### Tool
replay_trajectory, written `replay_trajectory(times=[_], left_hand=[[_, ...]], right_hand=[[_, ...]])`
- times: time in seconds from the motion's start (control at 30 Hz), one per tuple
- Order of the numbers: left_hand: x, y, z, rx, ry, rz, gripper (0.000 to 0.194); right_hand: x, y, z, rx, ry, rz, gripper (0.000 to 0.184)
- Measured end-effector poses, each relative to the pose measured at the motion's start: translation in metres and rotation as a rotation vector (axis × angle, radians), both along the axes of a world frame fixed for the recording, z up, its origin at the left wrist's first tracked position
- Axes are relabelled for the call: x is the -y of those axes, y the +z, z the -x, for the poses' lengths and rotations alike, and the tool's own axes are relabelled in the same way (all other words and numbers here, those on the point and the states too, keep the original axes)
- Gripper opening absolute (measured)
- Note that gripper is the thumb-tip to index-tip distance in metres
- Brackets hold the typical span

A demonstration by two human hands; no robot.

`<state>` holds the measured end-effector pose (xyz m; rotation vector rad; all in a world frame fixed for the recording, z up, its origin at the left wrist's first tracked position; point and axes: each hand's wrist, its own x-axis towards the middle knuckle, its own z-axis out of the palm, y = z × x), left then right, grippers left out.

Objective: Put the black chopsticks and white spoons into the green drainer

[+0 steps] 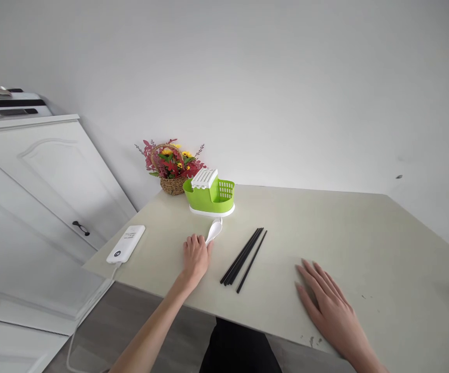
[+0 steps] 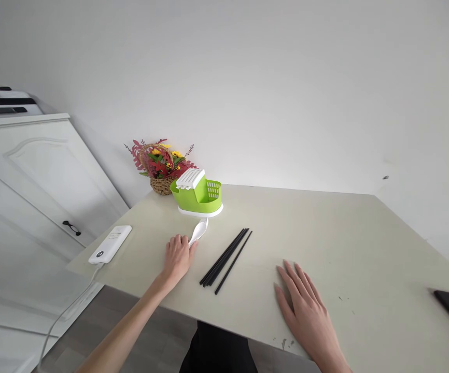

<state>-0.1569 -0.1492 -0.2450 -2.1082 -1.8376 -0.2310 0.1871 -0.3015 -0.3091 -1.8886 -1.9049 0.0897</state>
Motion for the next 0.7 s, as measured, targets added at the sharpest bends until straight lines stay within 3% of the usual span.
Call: replay_trajectory(times=[0.17,0.3,0.5,0.7], left_hand=[[-0.004,0.003,-0.001,-0.013,-0.05,0.049,0.046],[-0.002,0.014,-0.015,0.052,-0.107,0.066,0.042],[0.026,0.036,-0.086,0.16,-0.339,0.102,0.037],[0.054,0.035,-0.153,0.13,-0.512,0.165,0.032]], right_hand=[[-0.002,0.003,0.001,-0.018,0.0,0.014,0.065],[-0.004,0.005,0.001,-0.048,-0.002,-0.005,0.064],[-0.004,0.005,0.0,-0.058,0.012,-0.072,0.063],[-0.004,0.005,0.001,-0.023,0.023,-0.131,0.06]])
